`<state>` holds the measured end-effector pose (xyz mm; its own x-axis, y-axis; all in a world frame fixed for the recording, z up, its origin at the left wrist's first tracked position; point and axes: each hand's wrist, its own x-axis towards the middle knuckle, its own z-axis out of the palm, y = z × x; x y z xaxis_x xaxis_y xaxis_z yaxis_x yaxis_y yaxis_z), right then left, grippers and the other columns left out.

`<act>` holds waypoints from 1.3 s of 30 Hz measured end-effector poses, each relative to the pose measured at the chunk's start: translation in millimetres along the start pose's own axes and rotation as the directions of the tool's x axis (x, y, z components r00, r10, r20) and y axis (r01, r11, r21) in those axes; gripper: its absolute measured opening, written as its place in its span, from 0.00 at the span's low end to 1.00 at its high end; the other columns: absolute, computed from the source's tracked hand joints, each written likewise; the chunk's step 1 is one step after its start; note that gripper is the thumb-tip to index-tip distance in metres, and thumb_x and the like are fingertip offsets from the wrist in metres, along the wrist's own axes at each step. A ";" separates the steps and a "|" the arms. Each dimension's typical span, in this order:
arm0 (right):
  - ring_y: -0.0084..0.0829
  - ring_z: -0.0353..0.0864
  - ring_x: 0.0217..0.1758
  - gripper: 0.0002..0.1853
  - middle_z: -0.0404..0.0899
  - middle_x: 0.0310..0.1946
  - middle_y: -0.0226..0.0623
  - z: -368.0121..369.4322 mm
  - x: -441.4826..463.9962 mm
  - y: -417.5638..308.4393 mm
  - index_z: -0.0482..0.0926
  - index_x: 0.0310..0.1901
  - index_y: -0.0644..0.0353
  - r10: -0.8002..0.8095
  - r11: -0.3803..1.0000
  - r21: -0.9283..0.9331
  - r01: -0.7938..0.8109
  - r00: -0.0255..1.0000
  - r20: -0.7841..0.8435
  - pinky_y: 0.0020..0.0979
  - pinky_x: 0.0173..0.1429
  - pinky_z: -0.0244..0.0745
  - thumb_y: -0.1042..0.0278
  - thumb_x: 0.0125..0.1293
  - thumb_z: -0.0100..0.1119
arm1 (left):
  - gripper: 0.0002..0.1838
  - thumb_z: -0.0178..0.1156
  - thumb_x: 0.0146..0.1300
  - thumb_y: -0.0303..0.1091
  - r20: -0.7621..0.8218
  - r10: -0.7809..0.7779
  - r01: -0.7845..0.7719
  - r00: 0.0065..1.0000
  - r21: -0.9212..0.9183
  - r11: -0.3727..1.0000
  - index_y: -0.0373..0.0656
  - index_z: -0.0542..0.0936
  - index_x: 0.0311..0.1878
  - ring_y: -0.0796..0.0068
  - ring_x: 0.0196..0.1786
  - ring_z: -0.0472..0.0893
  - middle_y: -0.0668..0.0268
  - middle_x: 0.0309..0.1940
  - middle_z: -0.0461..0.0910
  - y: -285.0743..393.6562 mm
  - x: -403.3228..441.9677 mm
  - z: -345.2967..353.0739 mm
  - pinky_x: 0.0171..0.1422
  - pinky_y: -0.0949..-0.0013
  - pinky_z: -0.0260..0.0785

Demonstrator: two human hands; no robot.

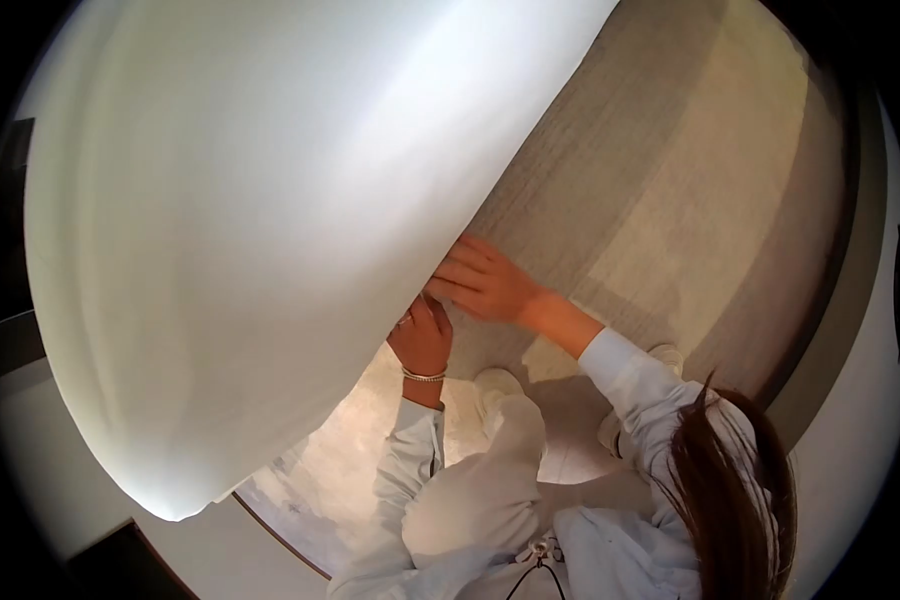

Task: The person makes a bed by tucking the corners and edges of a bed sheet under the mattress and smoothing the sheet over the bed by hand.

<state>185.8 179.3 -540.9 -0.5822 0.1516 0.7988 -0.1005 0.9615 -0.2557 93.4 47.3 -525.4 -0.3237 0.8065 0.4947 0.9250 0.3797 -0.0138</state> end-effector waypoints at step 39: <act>0.49 0.67 0.54 0.24 0.64 0.55 0.48 6.8 72.0 4.5 0.68 0.52 0.63 0.510 0.766 0.272 -0.582 0.809 0.293 0.41 0.54 0.66 0.71 0.52 0.60 | 0.20 0.60 0.58 0.30 0.016 -0.861 0.567 0.509 -0.758 0.321 0.34 0.70 0.52 0.60 0.55 0.71 0.56 0.51 0.72 -50.6 14.7 -26.8 0.57 0.65 0.63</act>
<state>138.0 192.9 -488.2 -0.7581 0.5463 0.3562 0.0424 0.5863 -0.8090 47.1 27.7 -494.2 -0.9641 0.0904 0.2498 0.2644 0.2356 0.9352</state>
